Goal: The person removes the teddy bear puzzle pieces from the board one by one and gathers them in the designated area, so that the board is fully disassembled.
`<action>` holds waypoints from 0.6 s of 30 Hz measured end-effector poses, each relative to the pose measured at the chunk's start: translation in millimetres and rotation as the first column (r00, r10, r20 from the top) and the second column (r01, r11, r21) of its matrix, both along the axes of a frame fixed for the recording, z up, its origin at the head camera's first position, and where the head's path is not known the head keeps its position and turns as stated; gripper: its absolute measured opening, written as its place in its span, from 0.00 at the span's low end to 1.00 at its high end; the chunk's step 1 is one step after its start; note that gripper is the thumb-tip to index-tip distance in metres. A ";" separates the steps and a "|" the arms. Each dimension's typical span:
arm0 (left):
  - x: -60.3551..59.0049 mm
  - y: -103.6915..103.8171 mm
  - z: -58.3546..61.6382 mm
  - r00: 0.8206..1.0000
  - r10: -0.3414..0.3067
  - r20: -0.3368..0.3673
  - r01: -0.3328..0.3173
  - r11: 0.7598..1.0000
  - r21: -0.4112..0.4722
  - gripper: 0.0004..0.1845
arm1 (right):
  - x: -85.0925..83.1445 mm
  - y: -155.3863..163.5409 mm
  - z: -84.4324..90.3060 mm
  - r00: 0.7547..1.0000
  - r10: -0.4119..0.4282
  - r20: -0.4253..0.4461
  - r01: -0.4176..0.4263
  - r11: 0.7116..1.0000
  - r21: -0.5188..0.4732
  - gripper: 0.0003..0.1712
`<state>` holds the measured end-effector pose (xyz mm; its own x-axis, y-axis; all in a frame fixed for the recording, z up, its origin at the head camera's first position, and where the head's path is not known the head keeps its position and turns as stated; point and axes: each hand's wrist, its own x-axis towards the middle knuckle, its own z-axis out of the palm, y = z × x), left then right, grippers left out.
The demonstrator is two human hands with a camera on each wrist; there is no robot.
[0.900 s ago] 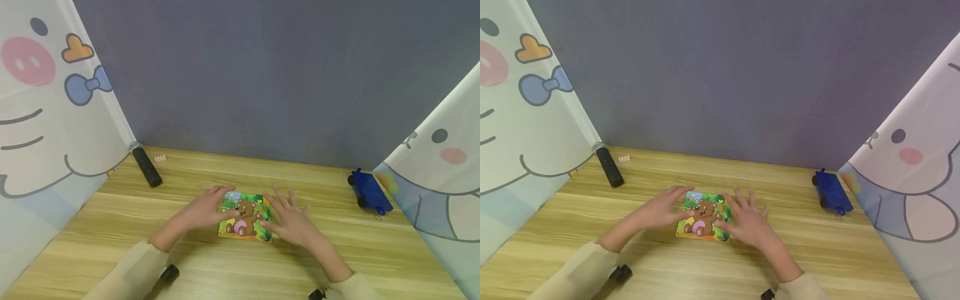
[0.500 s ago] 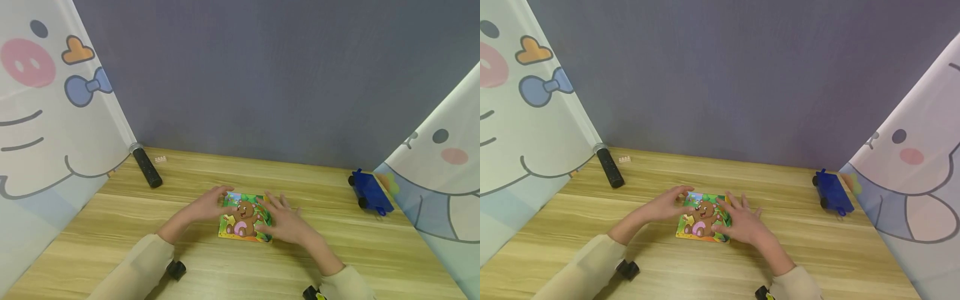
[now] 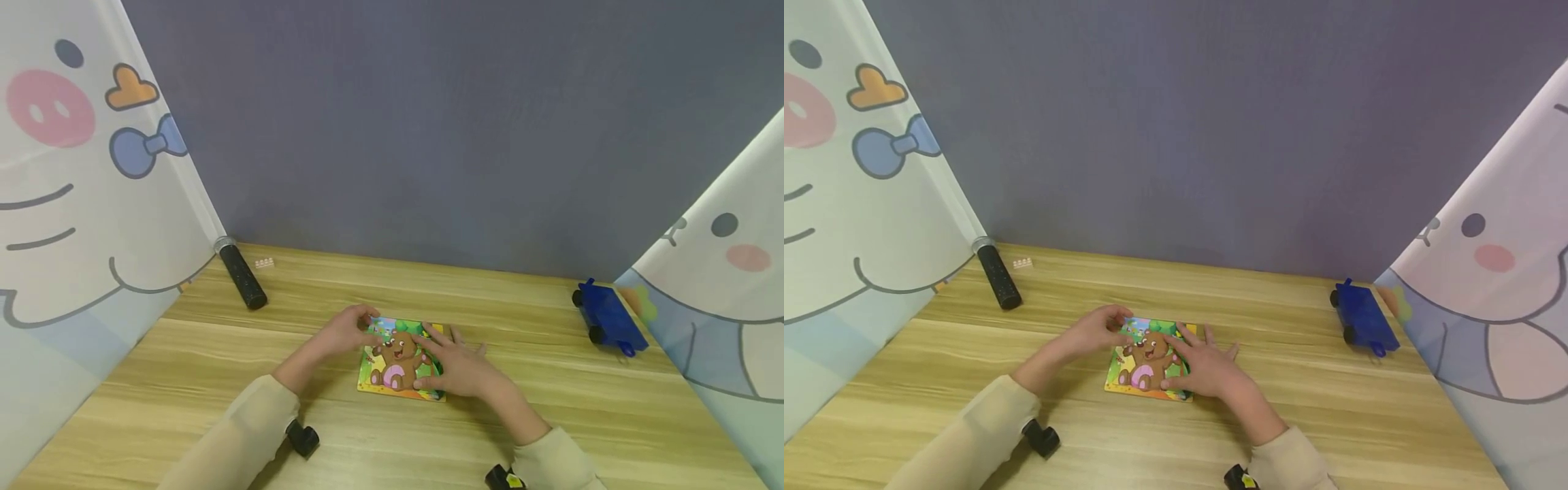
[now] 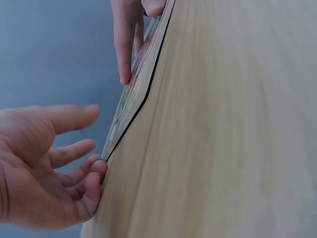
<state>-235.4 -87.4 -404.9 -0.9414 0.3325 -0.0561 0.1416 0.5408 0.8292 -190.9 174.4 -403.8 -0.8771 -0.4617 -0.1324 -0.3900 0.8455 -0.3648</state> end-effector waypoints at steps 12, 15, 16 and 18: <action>-4.6 7.1 -4.8 0.993 0.111 0.051 -0.110 0.994 -0.030 0.23 | -0.6 -2.4 -1.3 0.999 -0.022 0.030 0.021 0.999 0.026 0.50; -4.1 8.3 -3.8 0.989 0.131 0.065 -0.130 0.991 -0.025 0.22 | -1.0 -2.9 -0.6 0.999 -0.018 0.037 0.017 1.000 0.022 0.50; -3.8 9.1 -3.3 0.988 0.139 0.071 -0.138 0.990 -0.022 0.21 | -1.3 -3.0 -0.4 0.999 -0.016 0.039 0.015 1.000 0.021 0.50; -3.2 10.4 -2.6 0.986 0.150 0.071 -0.149 0.989 -0.024 0.21 | -1.7 -3.1 0.0 0.999 -0.014 0.039 0.013 1.000 0.017 0.50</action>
